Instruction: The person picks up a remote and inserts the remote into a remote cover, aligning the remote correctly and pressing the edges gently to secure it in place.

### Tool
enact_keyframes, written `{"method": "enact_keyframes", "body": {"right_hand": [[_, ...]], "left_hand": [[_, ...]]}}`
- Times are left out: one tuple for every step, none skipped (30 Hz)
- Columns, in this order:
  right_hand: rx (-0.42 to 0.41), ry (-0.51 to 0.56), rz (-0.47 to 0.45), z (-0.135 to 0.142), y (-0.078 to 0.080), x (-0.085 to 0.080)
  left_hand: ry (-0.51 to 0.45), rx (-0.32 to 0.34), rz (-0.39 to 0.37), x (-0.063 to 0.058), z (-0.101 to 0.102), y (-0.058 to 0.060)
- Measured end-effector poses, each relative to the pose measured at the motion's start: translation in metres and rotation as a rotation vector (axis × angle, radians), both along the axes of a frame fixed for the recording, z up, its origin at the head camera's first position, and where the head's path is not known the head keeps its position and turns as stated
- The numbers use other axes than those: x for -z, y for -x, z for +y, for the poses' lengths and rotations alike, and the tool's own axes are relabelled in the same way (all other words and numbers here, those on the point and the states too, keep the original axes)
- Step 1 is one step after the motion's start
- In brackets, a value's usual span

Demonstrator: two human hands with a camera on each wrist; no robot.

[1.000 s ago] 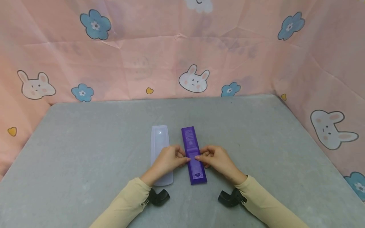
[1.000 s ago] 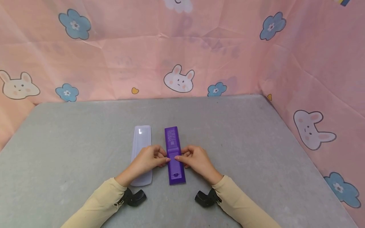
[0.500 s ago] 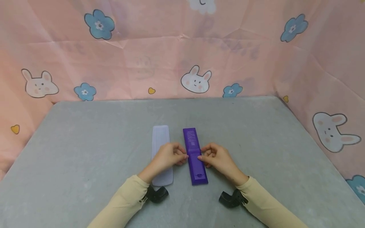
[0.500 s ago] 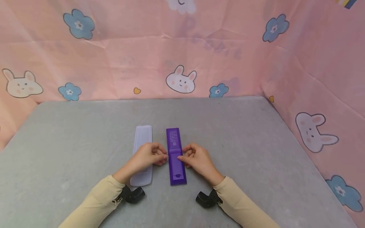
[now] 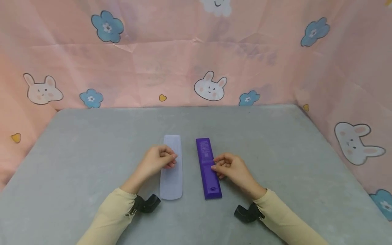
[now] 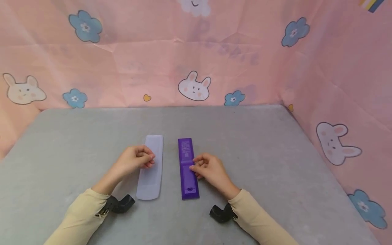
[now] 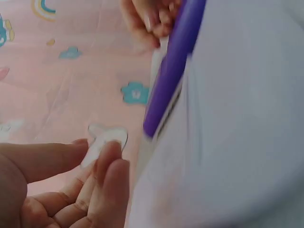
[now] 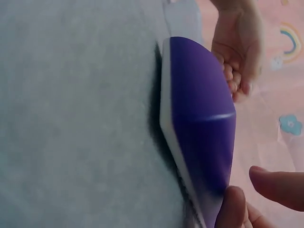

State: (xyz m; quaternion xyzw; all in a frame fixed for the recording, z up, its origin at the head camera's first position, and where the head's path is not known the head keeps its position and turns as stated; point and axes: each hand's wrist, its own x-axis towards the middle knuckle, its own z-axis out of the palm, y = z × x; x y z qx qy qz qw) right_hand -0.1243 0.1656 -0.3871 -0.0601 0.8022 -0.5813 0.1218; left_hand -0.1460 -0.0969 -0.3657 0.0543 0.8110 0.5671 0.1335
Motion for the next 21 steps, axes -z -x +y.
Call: {"method": "enact_keyframes", "body": {"right_hand": [[-0.006,-0.001,-0.001,-0.001,0.0,-0.001],[-0.015,-0.002,-0.001,-0.003,0.0,-0.002],[-0.025,-0.001,-0.003,-0.004,0.0,-0.004],[-0.038,0.003,-0.008,-0.007,0.0,-0.005],[-0.052,0.008,-0.009,-0.01,0.0,-0.006],[-0.068,0.013,-0.008,-0.013,0.0,-0.008],[-0.084,0.019,-0.006,-0.017,0.001,-0.009],[-0.099,0.028,-0.004,-0.021,0.001,-0.011],[-0.114,0.039,-0.001,-0.025,0.001,-0.012],[-0.129,0.046,0.006,-0.029,0.002,-0.013],[-0.142,0.056,0.011,-0.033,0.002,-0.014],[-0.153,0.066,0.014,-0.038,0.002,-0.014],[-0.159,0.078,0.013,-0.042,0.003,-0.015],[-0.162,0.089,0.008,-0.046,0.003,-0.015],[-0.162,0.099,0.002,-0.05,0.003,-0.015],[-0.162,0.104,-0.008,-0.054,0.003,-0.014],[-0.165,0.109,-0.016,-0.057,0.003,-0.014],[-0.166,0.109,-0.025,-0.061,0.003,-0.013],[-0.167,0.104,-0.034,-0.065,0.003,-0.012],[-0.169,0.092,-0.039,-0.068,0.002,-0.012],[-0.173,0.073,-0.035,-0.072,0.002,-0.011]], "left_hand": [[0.017,-0.01,0.006,-0.001,-0.006,0.0],[0.032,-0.023,0.004,-0.001,-0.012,-0.001],[0.048,-0.032,0.004,0.0,-0.017,-0.001],[0.061,-0.041,0.003,0.0,-0.022,-0.002],[0.076,-0.051,0.003,0.002,-0.026,-0.003],[0.091,-0.057,0.004,0.003,-0.03,-0.004],[0.105,-0.059,0.007,0.005,-0.033,-0.004],[0.116,-0.06,0.005,0.007,-0.036,-0.004],[0.129,-0.058,0.007,0.009,-0.037,-0.005],[0.14,-0.055,0.004,0.011,-0.039,-0.005],[0.147,-0.05,-0.002,0.013,-0.039,-0.005],[0.151,-0.041,-0.009,0.015,-0.04,-0.005],[0.152,-0.034,-0.02,0.016,-0.04,-0.005],[0.152,-0.028,-0.032,0.018,-0.039,-0.005],[0.155,-0.024,-0.04,0.019,-0.039,-0.006],[0.158,-0.023,-0.049,0.02,-0.039,-0.006],[0.161,-0.024,-0.053,0.02,-0.038,-0.006],[0.17,-0.029,-0.054,0.021,-0.038,-0.006],[0.179,-0.036,-0.053,0.021,-0.037,-0.006],[0.189,-0.043,-0.049,0.021,-0.037,-0.007],[0.198,-0.049,-0.045,0.02,-0.037,-0.007]]}}
